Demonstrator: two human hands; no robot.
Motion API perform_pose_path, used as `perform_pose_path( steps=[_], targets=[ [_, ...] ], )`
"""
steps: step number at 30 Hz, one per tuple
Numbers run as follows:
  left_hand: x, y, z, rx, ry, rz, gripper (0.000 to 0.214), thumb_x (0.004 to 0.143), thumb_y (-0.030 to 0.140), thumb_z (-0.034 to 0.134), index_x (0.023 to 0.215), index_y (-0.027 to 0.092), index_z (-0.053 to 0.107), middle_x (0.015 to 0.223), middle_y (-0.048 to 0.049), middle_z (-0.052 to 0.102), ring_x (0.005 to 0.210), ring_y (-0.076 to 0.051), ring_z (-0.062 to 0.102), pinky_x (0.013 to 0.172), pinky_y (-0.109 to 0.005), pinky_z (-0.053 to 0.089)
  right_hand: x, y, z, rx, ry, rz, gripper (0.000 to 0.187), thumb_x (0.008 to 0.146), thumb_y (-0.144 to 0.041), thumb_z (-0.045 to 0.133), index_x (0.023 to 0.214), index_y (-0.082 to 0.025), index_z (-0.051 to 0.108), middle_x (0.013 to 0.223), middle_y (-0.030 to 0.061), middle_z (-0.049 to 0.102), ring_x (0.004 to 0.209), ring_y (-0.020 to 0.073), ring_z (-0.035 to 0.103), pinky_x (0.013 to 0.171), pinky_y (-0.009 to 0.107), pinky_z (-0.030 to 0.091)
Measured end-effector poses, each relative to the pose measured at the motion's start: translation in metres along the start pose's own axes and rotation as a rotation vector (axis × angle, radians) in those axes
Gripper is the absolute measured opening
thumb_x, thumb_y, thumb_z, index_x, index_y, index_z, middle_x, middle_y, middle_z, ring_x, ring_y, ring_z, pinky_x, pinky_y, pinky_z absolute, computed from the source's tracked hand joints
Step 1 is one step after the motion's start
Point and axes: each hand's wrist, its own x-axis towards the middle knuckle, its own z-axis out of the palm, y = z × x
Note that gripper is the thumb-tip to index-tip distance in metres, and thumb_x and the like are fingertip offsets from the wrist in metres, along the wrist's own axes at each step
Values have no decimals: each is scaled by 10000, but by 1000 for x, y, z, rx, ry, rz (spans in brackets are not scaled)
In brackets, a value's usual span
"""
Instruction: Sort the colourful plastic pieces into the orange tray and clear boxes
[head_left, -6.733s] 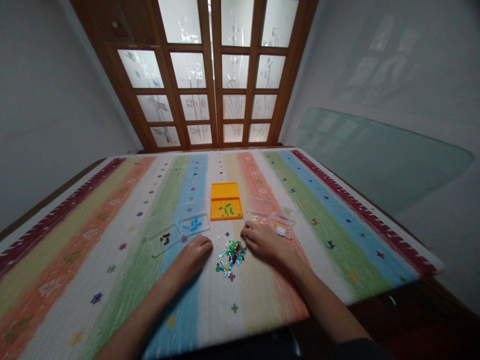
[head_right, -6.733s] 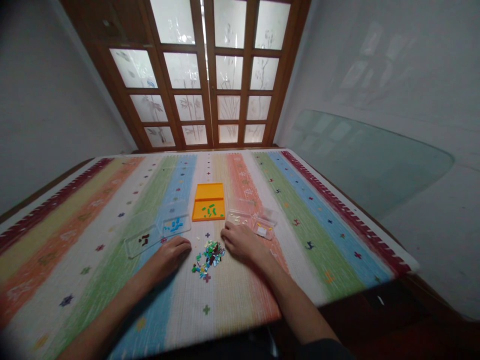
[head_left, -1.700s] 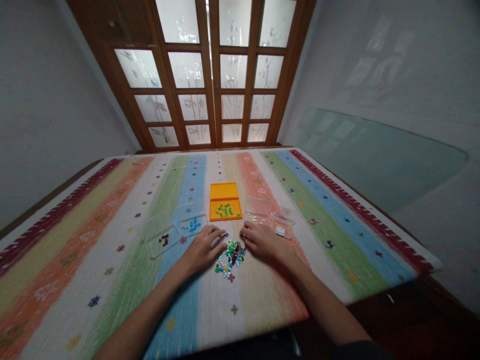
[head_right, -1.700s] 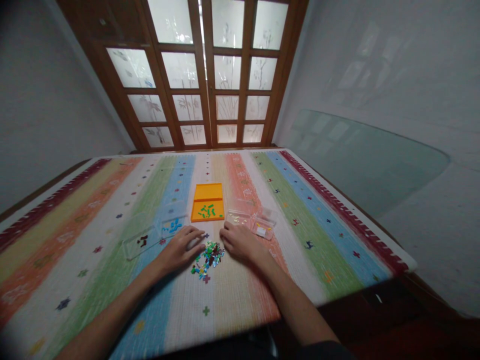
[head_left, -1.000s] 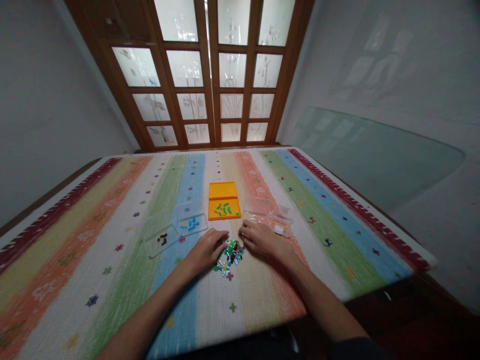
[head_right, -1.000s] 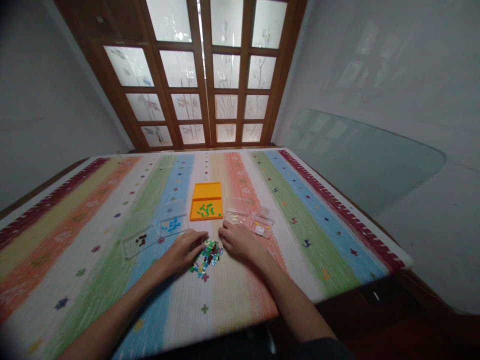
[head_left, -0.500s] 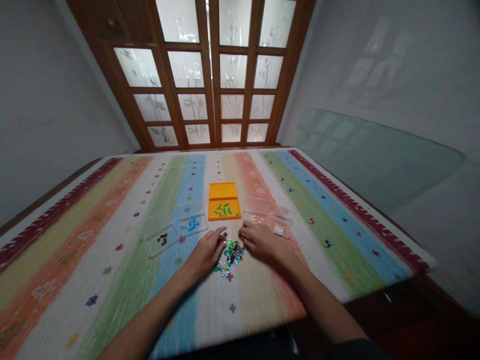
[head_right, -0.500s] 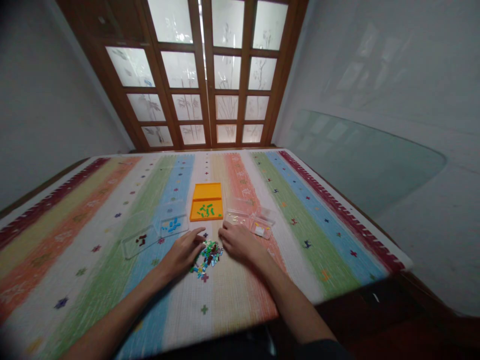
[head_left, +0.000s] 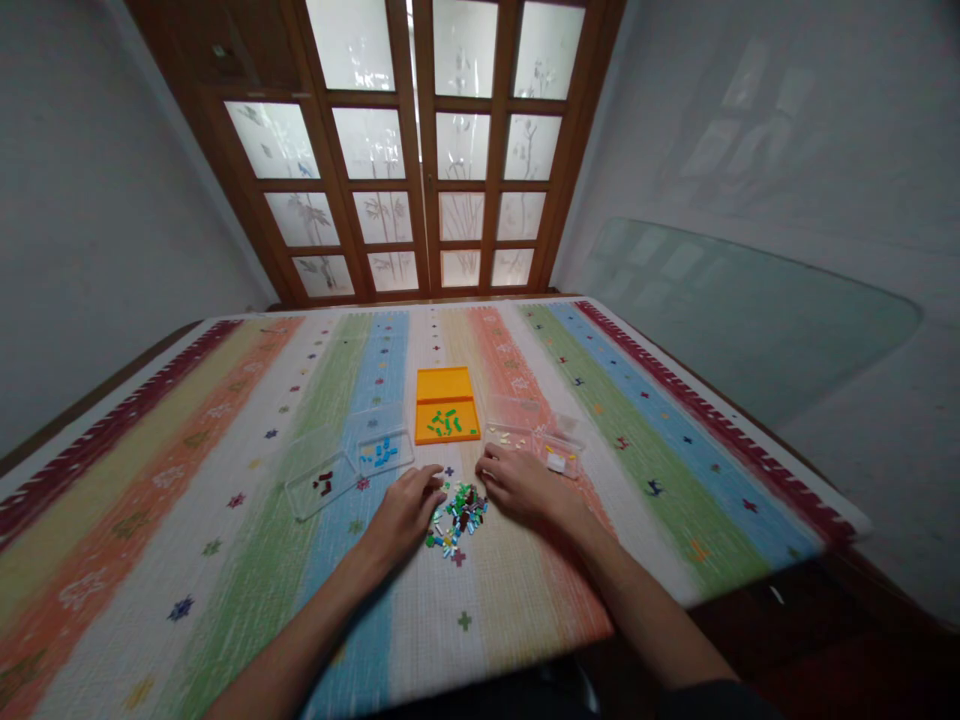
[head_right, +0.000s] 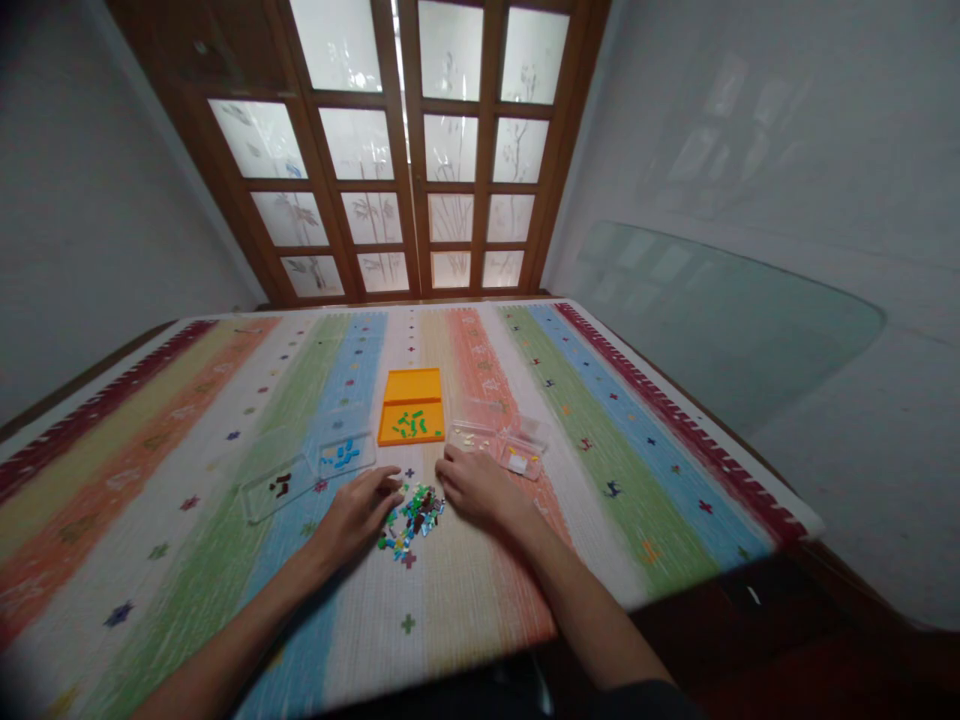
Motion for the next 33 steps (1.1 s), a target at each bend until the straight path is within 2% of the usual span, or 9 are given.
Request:
perform_pose_path(
  steps=[4,8,13,20,25,28,30,33],
  targets=[
    [1,3,-4,68,-31,59,103,943,169,581,984,194,672,915,-73,712,868,-226,667,809,-362,546,0,0,2,-22,13,0,207,1009,-177,464,994,-161,670,1034,84,653,811,171,578,706,296,383],
    [4,7,-7,113,-100,107,175,938,104,546,905,185,697,880,-70,679,864,-216,625,795,-333,515,1,1,4,-31,23,-7,198,1007,-177,470,1003,-161,667,1044,84,653,816,170,578,706,294,387],
    [6,9,-7,144,-141,128,225,920,55,526,901,181,711,872,-63,634,860,-204,587,783,-310,491,1,2,5,-26,34,-21,207,1016,-188,468,1001,-157,672,1042,93,650,819,173,578,713,299,396],
    [4,7,-7,195,-177,135,217,927,24,475,919,185,620,919,-54,623,885,-199,577,804,-312,499,1,3,7,-35,52,-32,201,1012,-179,470,989,-159,668,1025,87,653,783,166,571,688,298,384],
    [1,15,-11,367,-284,120,315,826,-78,462,951,186,581,982,-63,615,928,-212,577,830,-322,507,1,4,10,-52,70,-46,202,1013,-181,468,981,-155,665,1022,88,651,782,167,569,678,299,378],
    [2,17,-12,425,-306,121,336,796,-104,457,938,173,584,967,-73,621,935,-224,586,825,-325,509,2,5,11,-51,73,-48,207,1015,-184,464,979,-155,666,1019,88,648,784,167,567,680,298,380],
    [3,16,-12,428,-302,140,320,809,-96,458,928,165,599,960,-80,634,925,-223,595,816,-320,508,2,5,11,-51,73,-45,208,1017,-189,464,980,-158,665,1021,87,648,784,167,566,684,298,382],
    [5,14,-13,376,-264,168,234,898,-14,473,854,160,622,921,-83,660,862,-207,609,784,-300,504,1,4,10,-49,72,-39,201,1017,-190,468,983,-161,665,1027,87,648,781,166,564,683,298,383]
  ],
)
